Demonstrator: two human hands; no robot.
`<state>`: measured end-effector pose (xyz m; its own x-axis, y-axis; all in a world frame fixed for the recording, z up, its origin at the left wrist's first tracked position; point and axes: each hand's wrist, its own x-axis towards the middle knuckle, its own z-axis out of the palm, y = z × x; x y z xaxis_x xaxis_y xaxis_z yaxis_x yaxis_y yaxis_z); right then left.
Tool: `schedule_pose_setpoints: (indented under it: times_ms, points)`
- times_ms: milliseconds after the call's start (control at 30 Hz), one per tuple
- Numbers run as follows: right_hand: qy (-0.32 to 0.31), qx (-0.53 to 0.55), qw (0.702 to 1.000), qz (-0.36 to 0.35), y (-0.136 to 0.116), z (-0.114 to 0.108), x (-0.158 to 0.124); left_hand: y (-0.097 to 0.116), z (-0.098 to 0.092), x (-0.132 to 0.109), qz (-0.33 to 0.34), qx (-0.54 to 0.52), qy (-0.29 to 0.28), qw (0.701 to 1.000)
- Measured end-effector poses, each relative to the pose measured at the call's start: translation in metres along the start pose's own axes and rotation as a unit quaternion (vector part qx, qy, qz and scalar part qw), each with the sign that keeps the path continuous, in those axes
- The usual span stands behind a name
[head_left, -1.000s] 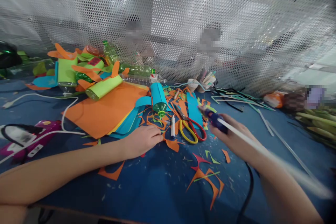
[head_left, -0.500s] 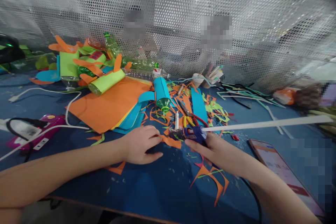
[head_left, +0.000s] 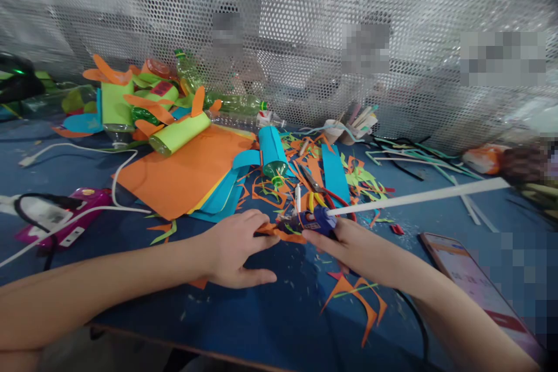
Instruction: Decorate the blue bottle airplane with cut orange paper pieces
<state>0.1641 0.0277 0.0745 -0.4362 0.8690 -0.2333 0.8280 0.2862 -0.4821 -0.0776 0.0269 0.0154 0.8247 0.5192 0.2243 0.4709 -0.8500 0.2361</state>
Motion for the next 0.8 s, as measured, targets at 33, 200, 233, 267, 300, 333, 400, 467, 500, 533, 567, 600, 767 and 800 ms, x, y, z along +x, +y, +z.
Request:
schedule_pose_setpoints:
  times_ms: [33,200,233,267,300,333,400,467,500,533,567,600,767,800]
  points:
    - [-0.002,0.000,1.000,0.000,-0.0004,-0.0004,0.0000,-0.0002,-0.0002,-0.0002,0.000,-0.004,0.003,1.000]
    - [0.014,-0.021,1.000,-0.016,-0.0011,0.0009,0.0014,-0.0013,0.0017,-0.0012,-0.001,-0.015,0.030,0.999]
    - [0.017,-0.026,0.999,-0.021,-0.0008,0.0010,0.0017,-0.0013,0.0020,-0.0013,0.001,-0.015,0.032,0.999]
    - [0.018,-0.029,0.999,-0.025,-0.0005,0.0008,0.0019,-0.0013,0.0022,-0.0014,0.002,-0.013,0.033,0.999]
    - [0.017,-0.032,0.999,-0.029,0.0000,0.0003,0.0020,-0.0012,0.0021,-0.0014,0.002,-0.011,0.032,0.999]
    - [0.011,-0.034,0.999,-0.034,0.0005,-0.0004,0.0020,-0.0012,0.0018,-0.0014,0.001,-0.008,0.029,1.000]
    - [0.002,-0.041,0.998,-0.038,0.0015,-0.0019,0.0021,-0.0011,0.0011,-0.0011,0.000,-0.001,0.017,1.000]
    - [0.001,-0.045,0.998,-0.036,0.0020,-0.0030,0.0025,-0.0012,0.0003,-0.0007,-0.001,0.005,0.004,1.000]
    - [0.006,-0.046,0.998,-0.035,0.0021,-0.0034,0.0027,-0.0013,0.0000,-0.0005,-0.003,0.008,-0.002,1.000]
    - [0.011,-0.046,0.998,-0.034,0.0021,-0.0036,0.0028,-0.0014,-0.0002,-0.0004,-0.004,0.009,-0.006,1.000]
    - [0.015,-0.047,0.998,-0.036,0.0021,-0.0038,0.0028,-0.0014,-0.0004,-0.0003,-0.005,0.010,-0.009,1.000]
    - [0.013,-0.049,0.998,-0.038,0.0021,-0.0039,0.0026,-0.0014,-0.0005,-0.0002,-0.006,0.011,-0.010,1.000]
    - [0.005,-0.037,0.999,-0.039,0.0039,-0.0013,0.0017,-0.0004,-0.0002,-0.0002,-0.005,0.007,-0.001,1.000]
    - [0.009,-0.033,0.999,-0.036,0.0045,-0.0004,0.0020,-0.0001,0.0000,-0.0003,-0.006,0.005,0.002,1.000]
